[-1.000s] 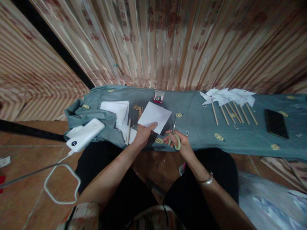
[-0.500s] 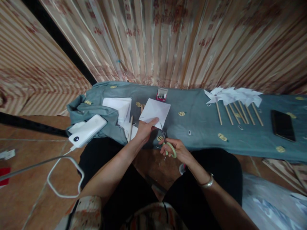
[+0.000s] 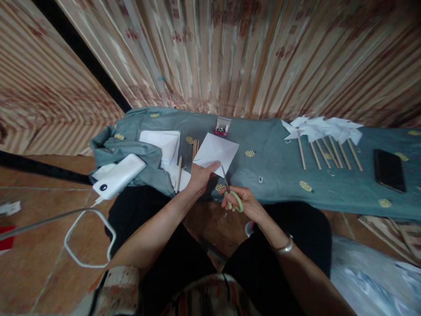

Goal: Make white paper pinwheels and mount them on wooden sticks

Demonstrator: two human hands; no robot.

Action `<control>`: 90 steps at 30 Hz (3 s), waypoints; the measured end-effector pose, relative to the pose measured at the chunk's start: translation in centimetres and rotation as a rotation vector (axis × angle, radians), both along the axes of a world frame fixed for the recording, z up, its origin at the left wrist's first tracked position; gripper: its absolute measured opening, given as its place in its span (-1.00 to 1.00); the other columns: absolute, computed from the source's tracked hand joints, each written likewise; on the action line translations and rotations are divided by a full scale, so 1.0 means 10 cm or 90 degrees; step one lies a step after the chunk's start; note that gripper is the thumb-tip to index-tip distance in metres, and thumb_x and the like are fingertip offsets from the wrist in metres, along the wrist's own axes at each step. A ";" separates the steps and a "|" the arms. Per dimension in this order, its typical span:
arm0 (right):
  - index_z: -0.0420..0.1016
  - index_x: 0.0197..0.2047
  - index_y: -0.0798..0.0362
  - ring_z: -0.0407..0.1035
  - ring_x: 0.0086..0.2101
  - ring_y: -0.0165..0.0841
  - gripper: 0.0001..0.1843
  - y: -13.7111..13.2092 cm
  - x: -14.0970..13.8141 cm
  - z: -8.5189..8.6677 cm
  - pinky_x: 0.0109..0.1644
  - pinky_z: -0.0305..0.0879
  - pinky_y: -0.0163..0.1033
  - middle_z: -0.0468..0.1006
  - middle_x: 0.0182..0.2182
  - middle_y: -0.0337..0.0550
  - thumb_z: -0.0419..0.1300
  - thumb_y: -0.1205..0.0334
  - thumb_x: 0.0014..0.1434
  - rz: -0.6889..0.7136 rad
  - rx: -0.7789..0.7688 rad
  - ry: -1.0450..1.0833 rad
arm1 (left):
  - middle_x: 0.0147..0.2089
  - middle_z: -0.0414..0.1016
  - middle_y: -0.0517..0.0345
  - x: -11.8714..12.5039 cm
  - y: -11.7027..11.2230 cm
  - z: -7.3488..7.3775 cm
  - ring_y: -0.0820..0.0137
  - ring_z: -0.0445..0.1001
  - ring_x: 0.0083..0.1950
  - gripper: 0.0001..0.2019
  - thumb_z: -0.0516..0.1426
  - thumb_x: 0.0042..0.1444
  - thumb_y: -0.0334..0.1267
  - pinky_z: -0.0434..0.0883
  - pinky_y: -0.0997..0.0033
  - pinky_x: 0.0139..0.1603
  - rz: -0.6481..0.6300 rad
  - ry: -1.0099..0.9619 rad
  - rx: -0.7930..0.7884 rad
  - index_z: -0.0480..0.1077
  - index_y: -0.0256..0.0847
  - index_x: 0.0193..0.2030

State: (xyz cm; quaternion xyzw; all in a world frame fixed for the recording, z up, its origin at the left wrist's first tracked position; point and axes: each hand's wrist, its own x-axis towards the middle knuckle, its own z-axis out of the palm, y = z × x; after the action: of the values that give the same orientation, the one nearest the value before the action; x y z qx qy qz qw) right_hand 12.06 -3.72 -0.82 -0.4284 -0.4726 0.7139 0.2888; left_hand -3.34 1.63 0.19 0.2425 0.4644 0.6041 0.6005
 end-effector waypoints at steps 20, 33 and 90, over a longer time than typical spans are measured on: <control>0.50 -0.29 0.08 0.35 -0.59 -0.51 -0.53 -0.01 -0.02 0.05 -0.56 0.23 -0.42 0.49 -0.59 -0.29 0.34 -0.16 -0.06 -0.015 -0.007 -0.010 | -0.43 0.53 0.17 0.00 -0.02 0.06 0.41 0.44 -0.45 -0.74 0.33 -0.37 -0.31 0.38 0.42 -0.42 -0.008 0.015 -0.042 0.47 -0.28 -0.44; 0.50 -0.29 0.07 0.31 -0.63 -0.52 -0.52 -0.01 -0.02 0.05 -0.58 0.22 -0.40 0.48 -0.61 -0.31 0.37 -0.15 -0.11 -0.019 -0.024 -0.012 | -0.38 0.55 0.17 -0.02 -0.01 0.06 0.38 0.46 -0.41 -0.69 0.33 -0.38 -0.30 0.38 0.42 -0.42 -0.021 0.022 -0.040 0.48 -0.23 -0.37; 0.50 -0.35 0.07 0.31 -0.65 -0.52 -0.54 0.02 -0.04 0.03 -0.58 0.23 -0.39 0.48 -0.64 -0.32 0.41 -0.11 -0.19 -0.093 -0.018 -0.033 | -0.47 0.50 0.11 0.03 -0.09 -0.06 0.37 0.46 -0.41 -0.77 0.34 -0.34 -0.26 0.38 0.40 -0.39 -0.070 0.081 -0.041 0.39 -0.27 -0.56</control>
State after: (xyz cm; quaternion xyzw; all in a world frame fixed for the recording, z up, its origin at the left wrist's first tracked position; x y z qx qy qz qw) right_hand 11.67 -3.57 -0.54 -0.4840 -0.4373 0.6864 0.3215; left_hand -3.01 0.77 -0.37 0.2862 0.5066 0.5383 0.6096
